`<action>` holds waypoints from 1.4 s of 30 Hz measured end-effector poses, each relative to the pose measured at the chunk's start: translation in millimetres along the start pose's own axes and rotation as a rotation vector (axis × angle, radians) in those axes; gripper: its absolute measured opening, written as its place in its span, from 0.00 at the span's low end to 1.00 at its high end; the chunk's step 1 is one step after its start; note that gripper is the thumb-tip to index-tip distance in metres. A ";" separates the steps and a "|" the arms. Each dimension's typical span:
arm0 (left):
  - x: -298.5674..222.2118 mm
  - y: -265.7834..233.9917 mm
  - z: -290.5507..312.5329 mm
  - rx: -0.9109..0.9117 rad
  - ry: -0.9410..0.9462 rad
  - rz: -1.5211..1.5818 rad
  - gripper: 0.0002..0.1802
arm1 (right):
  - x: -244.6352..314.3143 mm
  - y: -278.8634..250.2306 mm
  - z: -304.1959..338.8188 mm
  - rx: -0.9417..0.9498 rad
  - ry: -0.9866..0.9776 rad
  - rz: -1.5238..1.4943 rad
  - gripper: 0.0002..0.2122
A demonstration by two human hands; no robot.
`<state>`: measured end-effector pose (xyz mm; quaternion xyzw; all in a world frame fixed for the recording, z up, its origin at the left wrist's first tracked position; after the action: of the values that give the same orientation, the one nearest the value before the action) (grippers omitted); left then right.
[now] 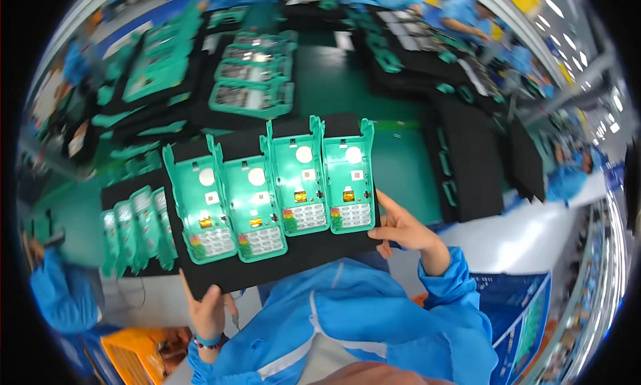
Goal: Assembling circuit boards and internal components into handheld device housings on a factory assembly line.
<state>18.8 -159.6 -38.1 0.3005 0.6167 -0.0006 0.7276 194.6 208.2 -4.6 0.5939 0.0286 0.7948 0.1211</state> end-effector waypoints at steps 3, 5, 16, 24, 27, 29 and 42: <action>39.2 22.2 -8.4 0.119 -0.239 0.053 0.46 | -8.7 -24.2 31.6 -0.239 0.041 0.081 0.39; 38.2 22.7 -31.7 0.153 -0.363 0.003 0.44 | -10.2 -15.3 32.1 -0.385 0.051 0.058 0.35; 76.4 20.7 -37.6 0.049 -0.268 -0.402 0.46 | 21.4 -154.9 154.4 -1.635 0.031 1.463 0.32; 68.0 18.1 -53.7 0.139 -0.191 -0.562 0.44 | -2.0 -240.9 229.1 -1.539 0.354 0.927 0.35; 70.5 20.7 -60.7 0.131 -0.220 -0.562 0.44 | -1.7 -227.7 210.5 -1.531 0.368 0.987 0.42; 67.8 23.4 -59.5 0.127 -0.216 -0.588 0.44 | 0.3 -209.3 196.2 -1.514 0.391 1.137 0.46; 75.3 25.2 -56.3 0.126 -0.142 -0.562 0.42 | 0.1 -188.2 235.3 -0.996 -0.135 -0.262 0.16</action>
<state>-4.3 -86.4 -98.1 0.1619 0.6221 -0.2614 0.7201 448.2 367.4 28.7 0.5056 -0.2868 0.6502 0.4893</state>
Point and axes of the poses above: each hand's wrist, its own z-axis away from the middle knuckle, its own y-axis out of the palm, x = y × z, the point moved 1 cm from there along -z, towards the middle knuckle, and after that the axes turned 3 degrees about y, right-handed, at the moved point
